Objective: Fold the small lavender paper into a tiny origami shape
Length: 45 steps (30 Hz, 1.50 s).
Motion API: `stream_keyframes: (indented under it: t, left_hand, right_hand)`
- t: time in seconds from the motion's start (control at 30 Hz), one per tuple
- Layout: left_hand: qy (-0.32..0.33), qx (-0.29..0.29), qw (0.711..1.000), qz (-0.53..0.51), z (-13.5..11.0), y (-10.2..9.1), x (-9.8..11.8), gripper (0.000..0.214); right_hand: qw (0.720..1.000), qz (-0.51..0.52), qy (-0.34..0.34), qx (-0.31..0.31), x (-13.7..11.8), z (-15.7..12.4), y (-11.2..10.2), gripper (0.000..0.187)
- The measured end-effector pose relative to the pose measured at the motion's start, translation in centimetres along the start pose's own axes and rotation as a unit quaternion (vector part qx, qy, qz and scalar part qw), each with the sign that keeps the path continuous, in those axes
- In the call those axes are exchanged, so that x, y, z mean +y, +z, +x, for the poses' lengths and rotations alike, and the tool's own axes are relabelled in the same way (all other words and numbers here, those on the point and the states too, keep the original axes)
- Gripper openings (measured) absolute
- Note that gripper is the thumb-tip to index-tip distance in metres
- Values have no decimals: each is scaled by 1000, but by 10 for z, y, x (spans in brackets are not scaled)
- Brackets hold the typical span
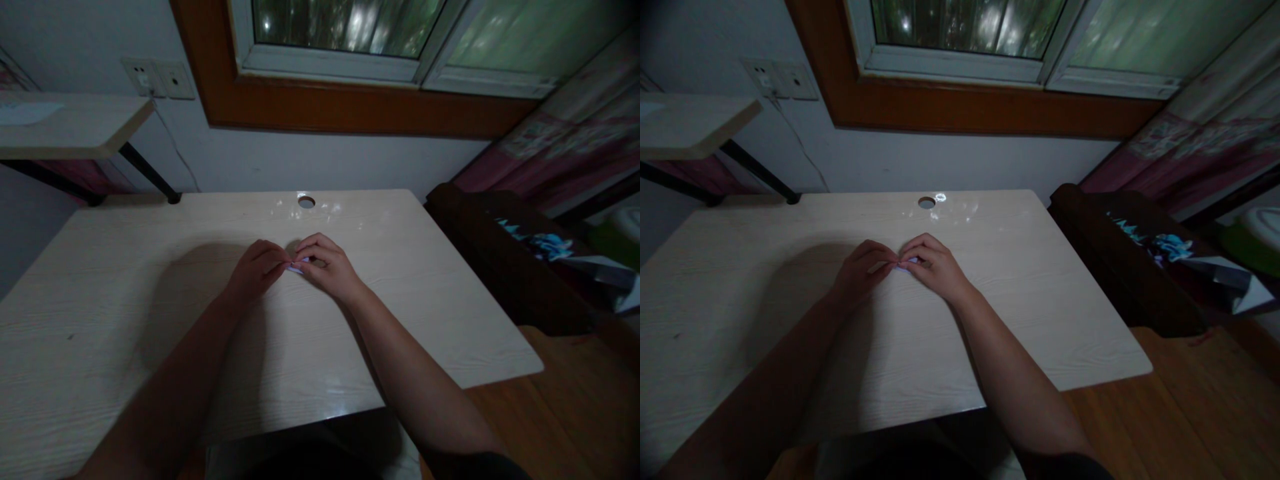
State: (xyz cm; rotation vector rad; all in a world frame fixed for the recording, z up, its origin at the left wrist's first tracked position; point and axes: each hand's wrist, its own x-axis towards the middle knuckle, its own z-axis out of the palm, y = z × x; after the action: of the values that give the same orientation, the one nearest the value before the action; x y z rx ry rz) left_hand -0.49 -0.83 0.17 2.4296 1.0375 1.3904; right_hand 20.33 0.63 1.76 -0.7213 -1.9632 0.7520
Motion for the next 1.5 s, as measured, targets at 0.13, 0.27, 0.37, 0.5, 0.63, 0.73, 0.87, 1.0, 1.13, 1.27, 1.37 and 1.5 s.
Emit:
stream_keyframes:
  t: [0.13,0.27,0.37,0.5,0.63,0.73,0.87,1.0,1.13,1.27,1.37,1.5]
  left_hand:
    - [7,-4,1000,15,-2,1,-2,5]
    - [-2,-1,1000,-6,-2,1,-2,5]
    - [-19,-5,999,-34,-1,1,0,6]
    - [-29,-10,999,-37,1,0,3,7]
    - [-31,-12,999,-15,0,1,3,5]
    - [-33,-12,999,-11,-1,1,2,6]
    - [-28,5,1000,-6,-1,1,1,7]
    - [-28,17,999,-10,-1,2,0,9]
    - [-25,12,1000,-14,0,3,2,10]
    - [-14,17,1000,-21,1,2,3,6]
    - [-11,25,1000,-12,0,1,1,6]
    - [-9,40,999,6,1,-2,0,6]
  right_hand:
    - [1000,-1,3,-3,0,0,0,9]
    - [1000,-5,1,-4,0,0,-1,8]
    - [1000,-9,-4,-3,-1,0,-1,7]
    - [1000,-17,-6,-2,-2,0,-1,8]
    - [1000,-18,-12,-5,-3,0,0,8]
    - [1000,-19,-13,-8,-3,0,1,7]
    - [1000,-20,-10,-1,-2,0,2,7]
    - [1000,-21,-8,11,-2,0,2,8]
    - [999,-24,-20,15,-2,0,2,7]
    - [999,-30,-31,18,-1,0,4,5]
    - [998,-37,-41,37,1,1,4,6]
    - [996,-50,-43,59,0,2,0,9]
